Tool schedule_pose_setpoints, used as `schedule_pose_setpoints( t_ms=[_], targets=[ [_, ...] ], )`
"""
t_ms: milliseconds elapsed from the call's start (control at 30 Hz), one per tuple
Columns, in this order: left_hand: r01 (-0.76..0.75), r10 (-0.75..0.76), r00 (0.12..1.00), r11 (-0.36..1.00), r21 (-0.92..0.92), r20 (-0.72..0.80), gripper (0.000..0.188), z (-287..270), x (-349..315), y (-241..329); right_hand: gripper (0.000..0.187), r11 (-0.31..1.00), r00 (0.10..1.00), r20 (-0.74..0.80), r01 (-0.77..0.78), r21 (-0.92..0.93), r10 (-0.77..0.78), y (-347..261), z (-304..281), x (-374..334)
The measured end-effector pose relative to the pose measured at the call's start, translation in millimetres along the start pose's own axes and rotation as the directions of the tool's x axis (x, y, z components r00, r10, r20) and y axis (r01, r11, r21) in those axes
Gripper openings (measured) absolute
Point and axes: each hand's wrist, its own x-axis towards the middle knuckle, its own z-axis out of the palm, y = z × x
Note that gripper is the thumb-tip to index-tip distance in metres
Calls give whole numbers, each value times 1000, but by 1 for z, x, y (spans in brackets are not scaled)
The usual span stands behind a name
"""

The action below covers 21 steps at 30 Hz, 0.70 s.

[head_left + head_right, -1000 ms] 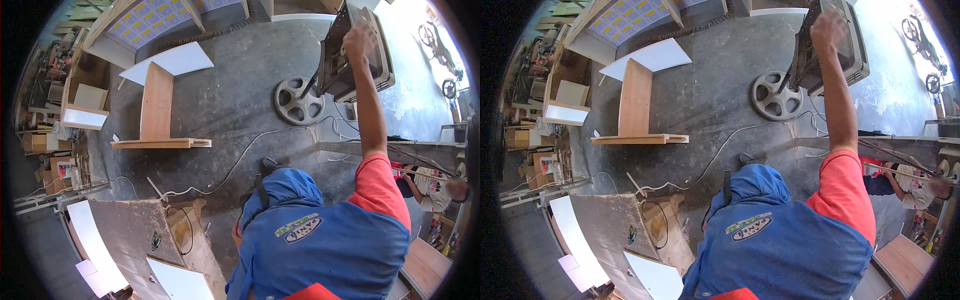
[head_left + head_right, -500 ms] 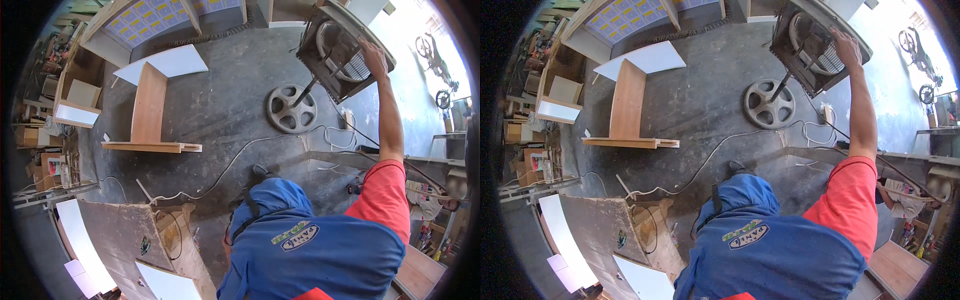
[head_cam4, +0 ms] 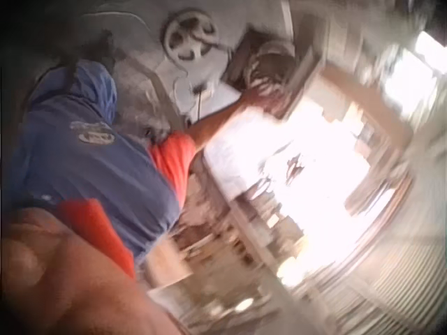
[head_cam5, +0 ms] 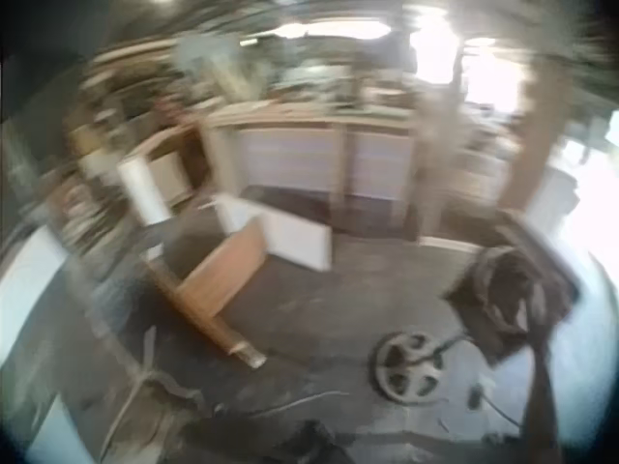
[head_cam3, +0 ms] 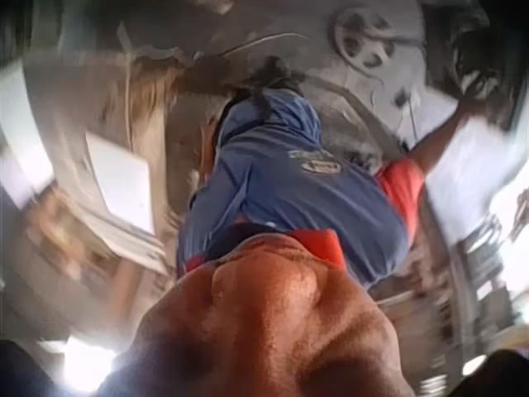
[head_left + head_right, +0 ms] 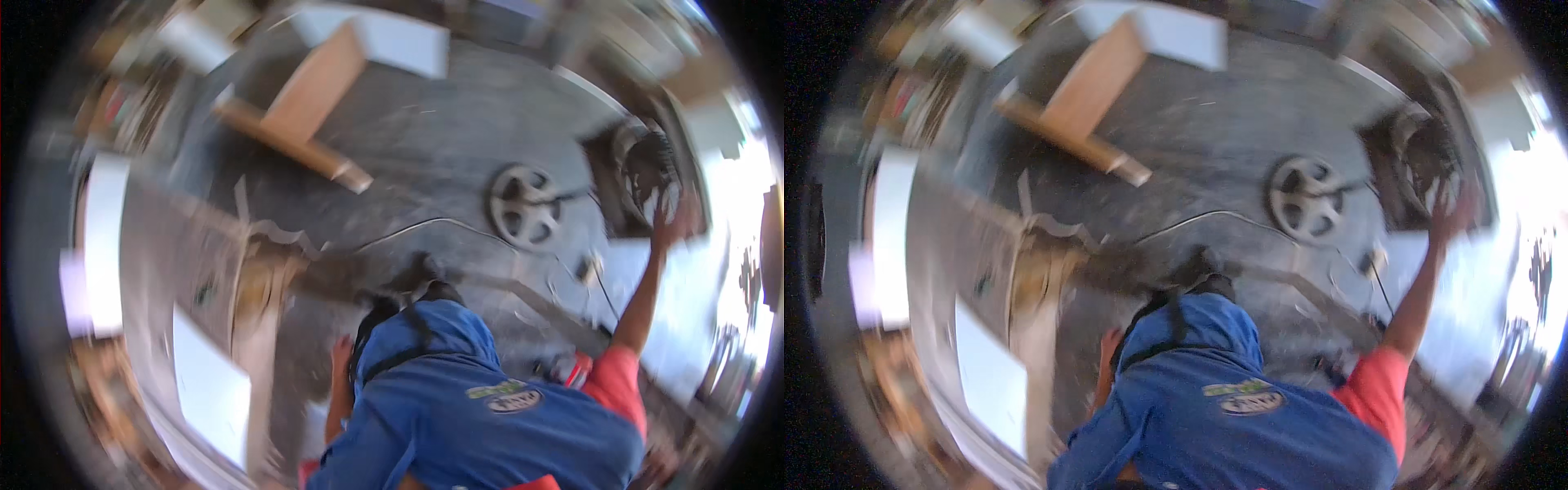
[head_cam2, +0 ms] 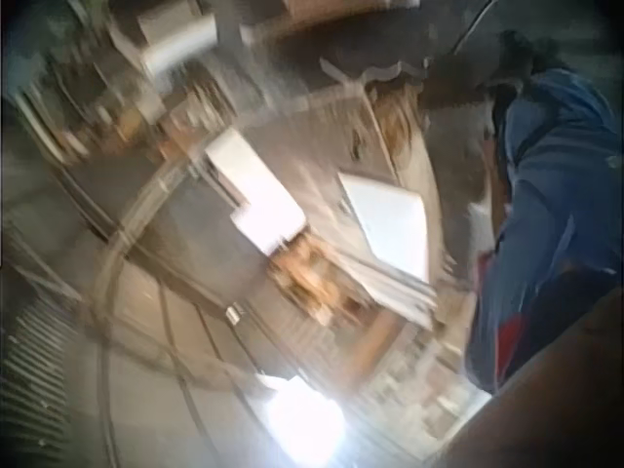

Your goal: The person aligns white boards to form a corner and taps them together with a hammer. They then place a white panel on a workbench, tap a small pin into its edge with the hammer, and trim a piece of laminate on the corner using snips.

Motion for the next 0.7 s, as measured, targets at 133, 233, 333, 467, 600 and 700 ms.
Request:
schedule_pose_setpoints(
  t_ms=[133, 233, 333, 467, 600, 700],
  targets=[
    [-31, 38, 976, 999, 35, -214, 35, 16, -9, -12, 42, 999, 965, 263, -30, 43, 17, -124, 90, -163],
    [125, -169, 966, 968, -219, -196, 34, 1, -17, -7, 41, 925, 158, 915, -30, 379, -370, -274, 124, -283],
    [158, -255, 930, 927, -341, -264, 36, -24, -29, -14, 24, 536, 130, 556, -157, 829, -821, -456, 73, -336],
    [116, -323, 827, 899, -423, -461, 39, -43, -22, -71, 34, 166, -63, 157, -535, 828, -986, -655, -51, -289],
    [-13, -532, 710, 646, -763, -462, 40, -45, -17, -167, 30, 127, -157, 97, -196, 972, -983, -773, -128, -227],
    [-134, -790, 581, 143, -981, -195, 40, -61, -34, -225, 27, 98, -2, 100, -188, 977, -995, -853, -162, -213]
  ],
)
